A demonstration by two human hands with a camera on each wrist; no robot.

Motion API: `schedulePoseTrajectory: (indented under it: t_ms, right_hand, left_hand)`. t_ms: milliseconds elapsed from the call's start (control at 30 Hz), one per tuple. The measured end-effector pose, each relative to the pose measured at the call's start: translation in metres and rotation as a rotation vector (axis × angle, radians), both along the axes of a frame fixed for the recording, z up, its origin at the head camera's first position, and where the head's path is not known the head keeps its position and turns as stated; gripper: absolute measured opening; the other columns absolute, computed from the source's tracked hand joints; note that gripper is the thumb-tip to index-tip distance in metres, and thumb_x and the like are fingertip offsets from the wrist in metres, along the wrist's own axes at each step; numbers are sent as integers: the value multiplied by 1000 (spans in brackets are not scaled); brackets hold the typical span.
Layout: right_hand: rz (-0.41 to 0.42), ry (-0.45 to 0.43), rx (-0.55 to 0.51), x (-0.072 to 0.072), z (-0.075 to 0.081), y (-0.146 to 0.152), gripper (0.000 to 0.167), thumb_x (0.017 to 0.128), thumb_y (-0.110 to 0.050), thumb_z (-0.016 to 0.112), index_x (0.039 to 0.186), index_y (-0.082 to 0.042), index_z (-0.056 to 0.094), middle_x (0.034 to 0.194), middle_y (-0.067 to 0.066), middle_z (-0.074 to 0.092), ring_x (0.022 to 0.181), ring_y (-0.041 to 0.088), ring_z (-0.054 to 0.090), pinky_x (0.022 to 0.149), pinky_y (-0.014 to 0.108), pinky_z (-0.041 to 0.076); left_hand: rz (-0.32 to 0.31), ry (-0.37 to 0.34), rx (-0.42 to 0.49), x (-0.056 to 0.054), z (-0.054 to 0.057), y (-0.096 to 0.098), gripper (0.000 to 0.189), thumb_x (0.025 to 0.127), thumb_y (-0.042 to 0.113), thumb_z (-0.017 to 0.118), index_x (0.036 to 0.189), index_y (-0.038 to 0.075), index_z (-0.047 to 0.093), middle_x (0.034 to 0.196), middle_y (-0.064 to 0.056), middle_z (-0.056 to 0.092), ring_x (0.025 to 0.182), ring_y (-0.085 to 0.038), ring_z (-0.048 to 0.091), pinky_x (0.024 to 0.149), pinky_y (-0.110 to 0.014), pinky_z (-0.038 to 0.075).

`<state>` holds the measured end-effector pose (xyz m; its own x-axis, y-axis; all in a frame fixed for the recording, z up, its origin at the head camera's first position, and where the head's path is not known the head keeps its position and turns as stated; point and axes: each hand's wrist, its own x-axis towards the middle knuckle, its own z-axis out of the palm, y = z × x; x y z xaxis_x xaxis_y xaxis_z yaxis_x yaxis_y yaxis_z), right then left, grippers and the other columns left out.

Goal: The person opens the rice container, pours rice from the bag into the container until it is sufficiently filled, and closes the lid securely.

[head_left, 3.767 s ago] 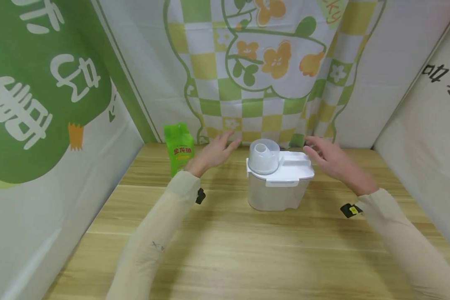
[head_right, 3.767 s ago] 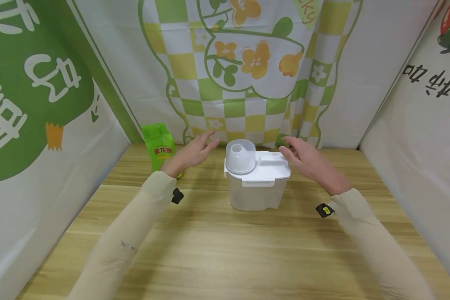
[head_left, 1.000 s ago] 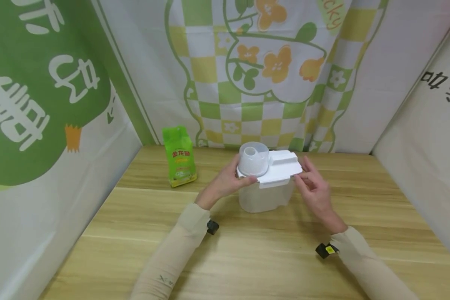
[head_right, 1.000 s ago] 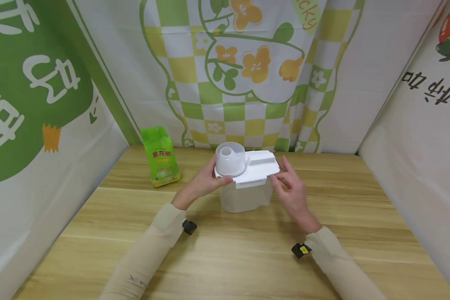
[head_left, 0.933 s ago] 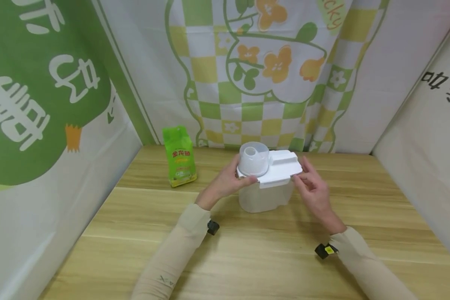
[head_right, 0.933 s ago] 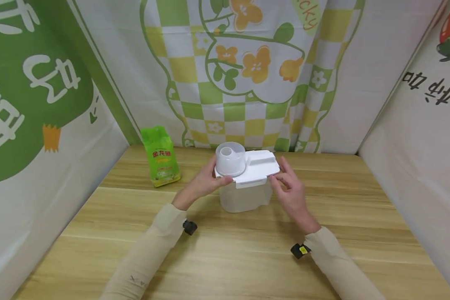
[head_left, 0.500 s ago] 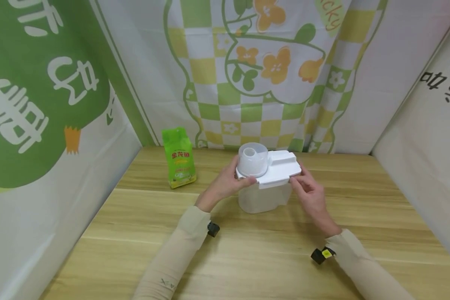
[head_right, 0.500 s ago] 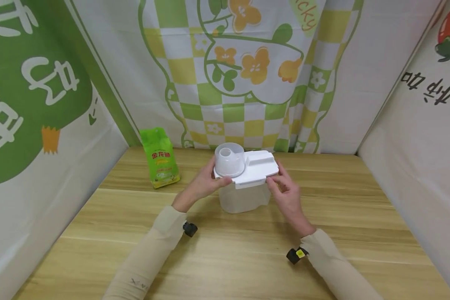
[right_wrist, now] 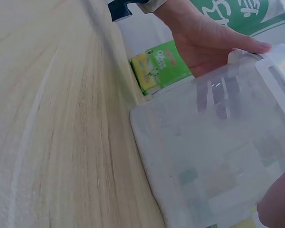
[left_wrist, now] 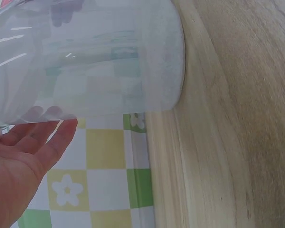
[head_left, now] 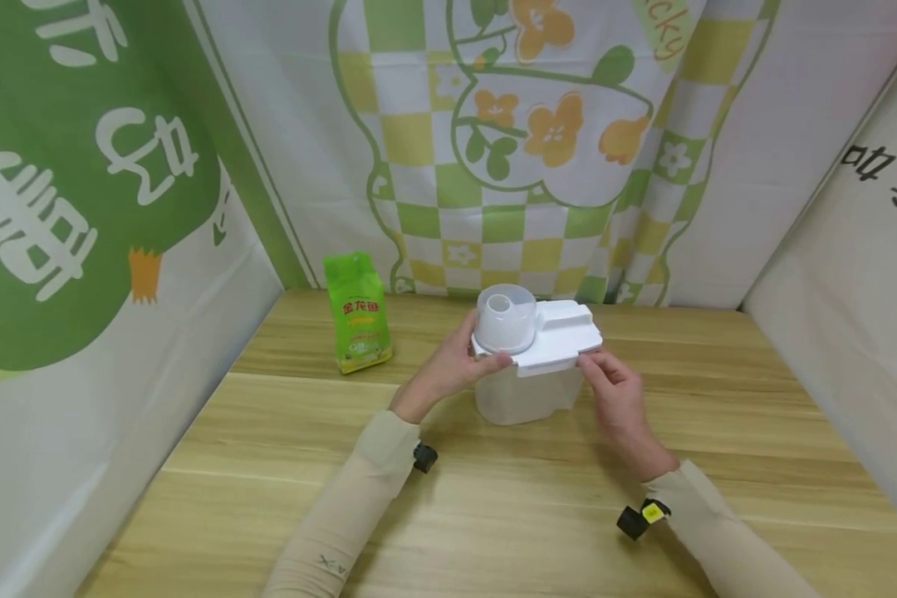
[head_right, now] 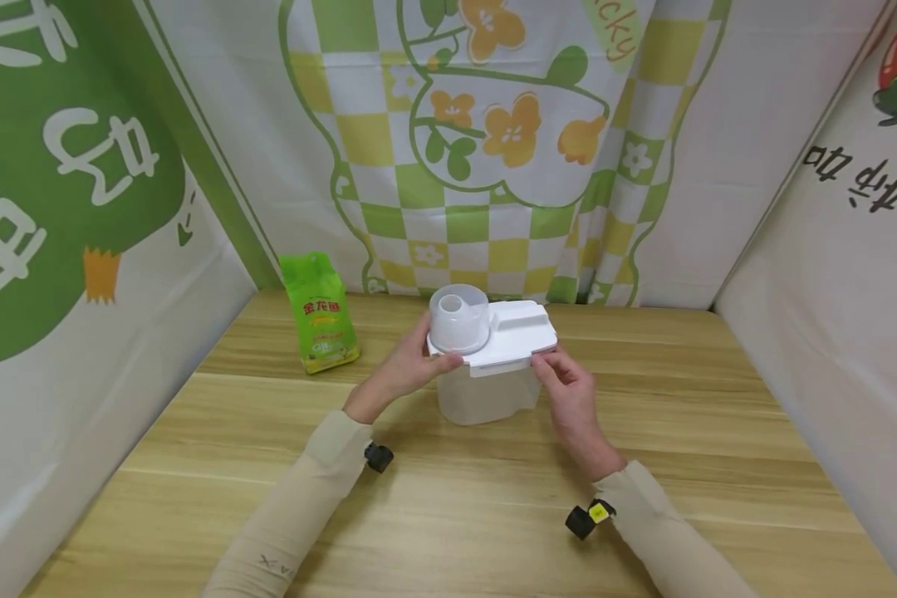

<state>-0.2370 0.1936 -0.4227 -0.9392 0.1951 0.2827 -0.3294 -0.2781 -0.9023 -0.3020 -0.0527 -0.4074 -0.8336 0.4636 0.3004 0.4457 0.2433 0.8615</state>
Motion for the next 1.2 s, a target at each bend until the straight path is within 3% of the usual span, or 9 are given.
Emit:
schedulePoseTrajectory:
  t_ms: [167,500,667,900,1200]
  right_hand:
    - [-13,-29,37,-2,1,-1,16,91,-5,68,76,-11,69,87,-7,66,92,8,58,83,19,48]
    - [-16,-73,95,-1,2,-2,15,91,-13,70,77,-13,66,87,-6,62,91,8,55,82,19,46]
    - [-22,-96,154,0,4,-1,21,94,-10,65,75,-19,63,86,-9,60,89,7,54,81,18,45]
    - [-31,-128,234,3,7,-2,21,97,-9,60,78,-16,59,85,-11,59,89,7,53,80,18,45]
    - [-30,-98,278,4,8,-4,19,99,-11,58,80,-14,57,85,-11,57,88,7,51,77,18,43]
  left_hand:
    - [-5,2,9,1,0,0,113,66,78,66,154,21,23,142,-8,51,131,-24,51,109,-43,44]
    - [-12,14,22,2,-1,-1,112,68,77,66,154,20,21,143,-9,51,132,-24,51,109,-42,43]
    - [-12,5,21,3,0,-1,108,71,73,68,154,22,21,143,-8,50,132,-24,51,109,-43,44]
    - [-3,-5,9,4,-1,0,110,69,75,67,154,22,21,143,-8,49,132,-25,50,109,-43,44]
    - [-1,5,16,3,-1,0,114,67,79,66,154,21,21,144,-8,49,133,-24,49,111,-44,41]
